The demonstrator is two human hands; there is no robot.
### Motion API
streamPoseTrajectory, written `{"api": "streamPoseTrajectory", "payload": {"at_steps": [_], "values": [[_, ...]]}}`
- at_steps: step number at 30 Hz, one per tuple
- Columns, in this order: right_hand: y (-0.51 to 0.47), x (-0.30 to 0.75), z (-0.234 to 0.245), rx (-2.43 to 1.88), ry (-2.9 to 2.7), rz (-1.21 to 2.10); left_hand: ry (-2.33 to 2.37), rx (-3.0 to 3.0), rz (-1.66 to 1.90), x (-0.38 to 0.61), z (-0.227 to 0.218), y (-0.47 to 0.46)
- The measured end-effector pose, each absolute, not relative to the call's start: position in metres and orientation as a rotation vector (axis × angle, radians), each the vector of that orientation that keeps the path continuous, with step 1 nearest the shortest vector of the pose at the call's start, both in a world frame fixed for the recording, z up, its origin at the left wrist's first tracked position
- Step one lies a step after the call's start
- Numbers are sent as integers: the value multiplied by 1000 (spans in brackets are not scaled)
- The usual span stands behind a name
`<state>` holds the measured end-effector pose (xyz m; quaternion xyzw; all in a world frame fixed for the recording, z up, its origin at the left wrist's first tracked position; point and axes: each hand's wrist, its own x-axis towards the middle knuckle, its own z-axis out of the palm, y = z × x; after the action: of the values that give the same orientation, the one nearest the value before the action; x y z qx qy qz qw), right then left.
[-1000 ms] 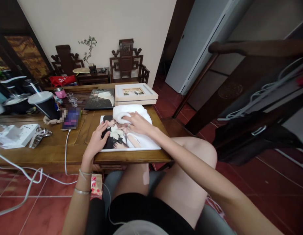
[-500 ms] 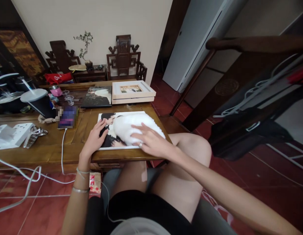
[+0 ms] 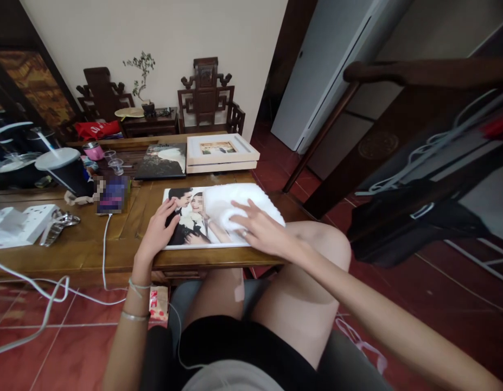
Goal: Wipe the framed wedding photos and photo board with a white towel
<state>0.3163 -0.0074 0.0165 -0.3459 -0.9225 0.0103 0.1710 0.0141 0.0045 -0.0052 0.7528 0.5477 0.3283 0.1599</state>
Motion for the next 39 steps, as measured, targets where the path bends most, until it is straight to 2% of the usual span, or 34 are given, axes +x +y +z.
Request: {"api": "streamPoseTrajectory", "payload": {"at_steps": [4,7,19,28,32,39], "values": [[-75,325,21,-902,-2657,88,1540,2166,945,14,-7,5],[-88,327,25,-839,-2688,108,1528,2181,936,13,-7,5],[57,302,20,-1183,-2535,31,1559,2178,950,11,-9,7],[-59,316,19,-861,-2672,111,1563,2191,954,14,-10,8],[-72,317,27,-733,-2739,175,1560,2202,973,13,-12,7],[9,269,35,-1176,-2646,101,1543,2165,982,13,-12,6]]}}
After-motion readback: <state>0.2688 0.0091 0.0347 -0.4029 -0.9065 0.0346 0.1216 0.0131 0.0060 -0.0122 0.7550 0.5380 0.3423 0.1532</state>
